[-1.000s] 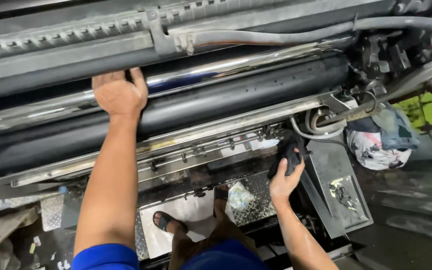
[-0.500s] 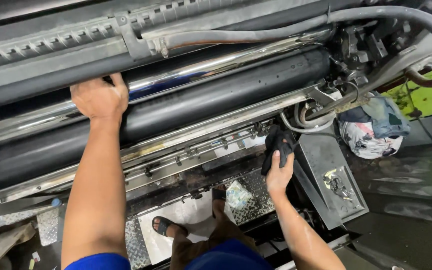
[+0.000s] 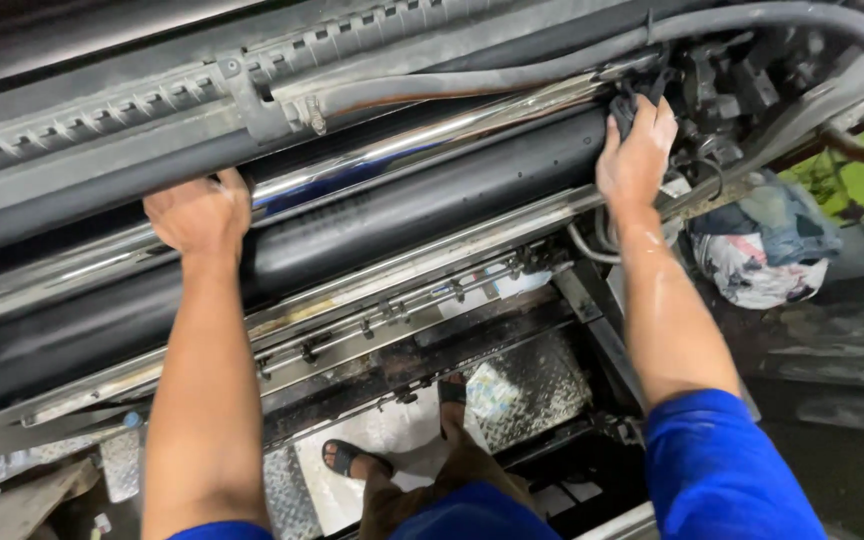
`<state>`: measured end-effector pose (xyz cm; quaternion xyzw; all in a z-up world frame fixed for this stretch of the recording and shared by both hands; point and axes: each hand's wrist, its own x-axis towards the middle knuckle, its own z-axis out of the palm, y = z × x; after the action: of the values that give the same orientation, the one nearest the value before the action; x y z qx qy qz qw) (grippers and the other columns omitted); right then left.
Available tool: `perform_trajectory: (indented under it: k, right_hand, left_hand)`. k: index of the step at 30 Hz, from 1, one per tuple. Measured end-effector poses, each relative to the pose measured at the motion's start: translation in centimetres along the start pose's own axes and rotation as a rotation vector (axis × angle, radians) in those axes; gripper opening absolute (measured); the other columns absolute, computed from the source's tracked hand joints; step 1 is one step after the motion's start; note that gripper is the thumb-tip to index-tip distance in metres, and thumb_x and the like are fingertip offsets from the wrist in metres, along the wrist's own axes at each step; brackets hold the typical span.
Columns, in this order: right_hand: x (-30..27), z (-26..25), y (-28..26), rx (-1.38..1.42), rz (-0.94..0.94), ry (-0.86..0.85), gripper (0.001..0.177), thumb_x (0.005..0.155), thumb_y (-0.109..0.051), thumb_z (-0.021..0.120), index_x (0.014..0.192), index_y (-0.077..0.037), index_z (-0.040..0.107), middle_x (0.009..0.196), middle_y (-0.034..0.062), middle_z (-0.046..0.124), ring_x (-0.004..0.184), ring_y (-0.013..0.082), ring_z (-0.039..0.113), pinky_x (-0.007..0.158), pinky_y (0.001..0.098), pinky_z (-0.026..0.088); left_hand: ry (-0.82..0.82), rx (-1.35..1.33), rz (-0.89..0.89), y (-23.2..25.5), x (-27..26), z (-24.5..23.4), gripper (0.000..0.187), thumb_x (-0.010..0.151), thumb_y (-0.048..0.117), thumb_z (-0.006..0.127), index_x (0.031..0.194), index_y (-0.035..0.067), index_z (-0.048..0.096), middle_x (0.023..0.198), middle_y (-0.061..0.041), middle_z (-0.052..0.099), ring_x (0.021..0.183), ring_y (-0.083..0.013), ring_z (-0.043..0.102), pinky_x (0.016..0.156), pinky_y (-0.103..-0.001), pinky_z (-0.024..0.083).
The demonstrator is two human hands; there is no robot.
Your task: Cleaning the ink rollers of an offset printing press using a cloth and cleaning solution.
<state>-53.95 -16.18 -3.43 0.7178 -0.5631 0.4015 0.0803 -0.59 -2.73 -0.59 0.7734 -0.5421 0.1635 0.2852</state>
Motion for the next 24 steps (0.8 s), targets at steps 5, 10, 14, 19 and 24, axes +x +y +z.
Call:
perform_trajectory:
  k: [5,10,14,19,24]
  right_hand:
    - [-5.1,1.5,-16.5,0.109,-0.164,-0.004,0.027,0.087,-0.013,0.074,0.111,-0.002,0.068,0.112,0.0179,0.064,0.114,0.0405,0.057,0.104,0.0532,0.043]
    - [-4.8,-0.5,-15.3,0.270,-0.509,-0.274,0.047,0.070,-0.004,0.069,0.116,-0.011,0.076,0.122,0.0225,0.067,0.121,0.0384,0.060,0.108,0.0502,0.045]
    - [0.1,0.5,-3.3,-0.024,-0.238,-0.106,0.042,0.083,-0.003,0.066,0.125,0.002,0.067,0.130,0.0258,0.063,0.126,0.0448,0.056,0.113,0.0525,0.041]
    - [-0.8,1.7,-1.6,-0.016,0.186,0.075,0.038,0.104,-0.010,0.068,0.138,0.003,0.057,0.144,0.0315,0.052,0.131,0.0493,0.050,0.113,0.0514,0.041]
    - [-0.4,1.4,0.0,-0.061,-0.006,-0.112,0.050,0.092,-0.005,0.068,0.139,0.004,0.053,0.140,0.0306,0.052,0.133,0.0493,0.047,0.117,0.0527,0.037]
  left_hand:
    - [0.152,0.017,0.026,-2.2,-0.9,2.9,0.048,0.096,0.032,0.067,0.132,0.000,0.068,0.136,-0.029,0.061,0.124,-0.0505,0.052,0.109,-0.058,0.037]
    - [0.123,0.055,0.082,-2.3,-1.6,1.8,0.054,0.099,0.034,0.067,0.138,-0.004,0.064,0.145,-0.030,0.056,0.133,-0.0500,0.048,0.112,-0.060,0.029]
    - [0.045,-0.080,-0.009,-0.3,0.6,0.3,0.051,0.103,0.036,0.067,0.142,0.003,0.066,0.147,-0.027,0.057,0.136,-0.0498,0.046,0.113,-0.059,0.030]
    - [-0.030,-0.044,-0.126,-1.3,-0.5,1.4,0.048,0.102,0.040,0.067,0.136,0.007,0.068,0.144,-0.023,0.059,0.134,-0.0479,0.047,0.115,-0.058,0.033]
    - [0.031,-0.041,0.014,-1.1,-0.8,0.6,0.048,0.101,0.036,0.067,0.139,0.007,0.070,0.145,-0.025,0.059,0.136,-0.0489,0.045,0.111,-0.060,0.029]
